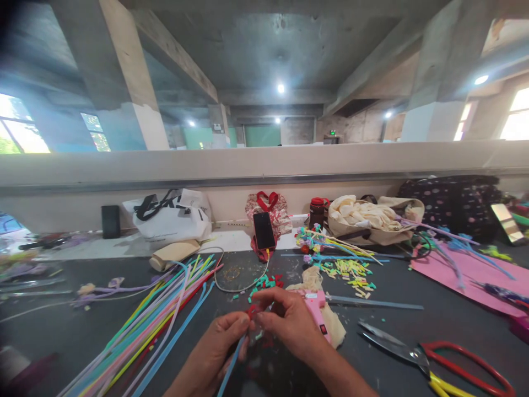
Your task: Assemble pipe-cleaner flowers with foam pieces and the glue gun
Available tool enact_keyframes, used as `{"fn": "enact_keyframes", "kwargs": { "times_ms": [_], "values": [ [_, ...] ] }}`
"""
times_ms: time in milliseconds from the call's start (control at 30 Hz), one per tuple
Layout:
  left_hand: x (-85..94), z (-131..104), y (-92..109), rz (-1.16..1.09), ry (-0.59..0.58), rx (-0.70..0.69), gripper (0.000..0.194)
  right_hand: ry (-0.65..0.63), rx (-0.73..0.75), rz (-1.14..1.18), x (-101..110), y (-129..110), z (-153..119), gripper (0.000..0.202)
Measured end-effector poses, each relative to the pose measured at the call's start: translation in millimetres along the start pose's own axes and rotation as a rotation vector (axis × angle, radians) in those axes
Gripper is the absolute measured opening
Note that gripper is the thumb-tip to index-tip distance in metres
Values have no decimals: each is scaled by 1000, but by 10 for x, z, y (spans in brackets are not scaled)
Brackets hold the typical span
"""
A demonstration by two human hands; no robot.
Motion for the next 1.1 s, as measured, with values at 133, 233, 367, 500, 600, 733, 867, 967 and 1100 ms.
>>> {"fn": "enact_keyframes", "kwargs": {
  "times_ms": [133,233,367,500,600,733,867,967,1100],
  "values": [
    [20,61,-68,-5,-104,37,37,-15,-4,11,-4,30,4,25],
    [14,75,-80,-39,-85,25,36,-13,-29,-2,-8,58,4,22],
    [-14,84,-78,-4,-29,52,40,5,-45,10,-15,57,8,17],
    [-25,73,-58,53,19,50,43,23,-60,-28,-12,46,20,14],
    [-24,55,-36,110,52,33,41,31,-71,-27,-7,57,29,13],
    [-17,65,-37,185,59,40,38,34,-90,-57,3,83,25,14],
    [-2,87,-46,209,78,8,36,25,-116,-54,2,101,10,14],
    [3,87,-37,234,73,-34,35,21,-137,-36,7,102,3,16],
    [-8,62,0,244,69,-69,35,32,-162,94,14,83,7,22]
  ]
}}
Point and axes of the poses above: each hand's wrist, its own z-axis towards the middle knuckle, its own x-axis out of the back of the hand, y = z × x, the point moved 3 cm from there along z, towards the middle knuckle, and after that the axes turned 9 degrees about x, right-handed, at the moved point
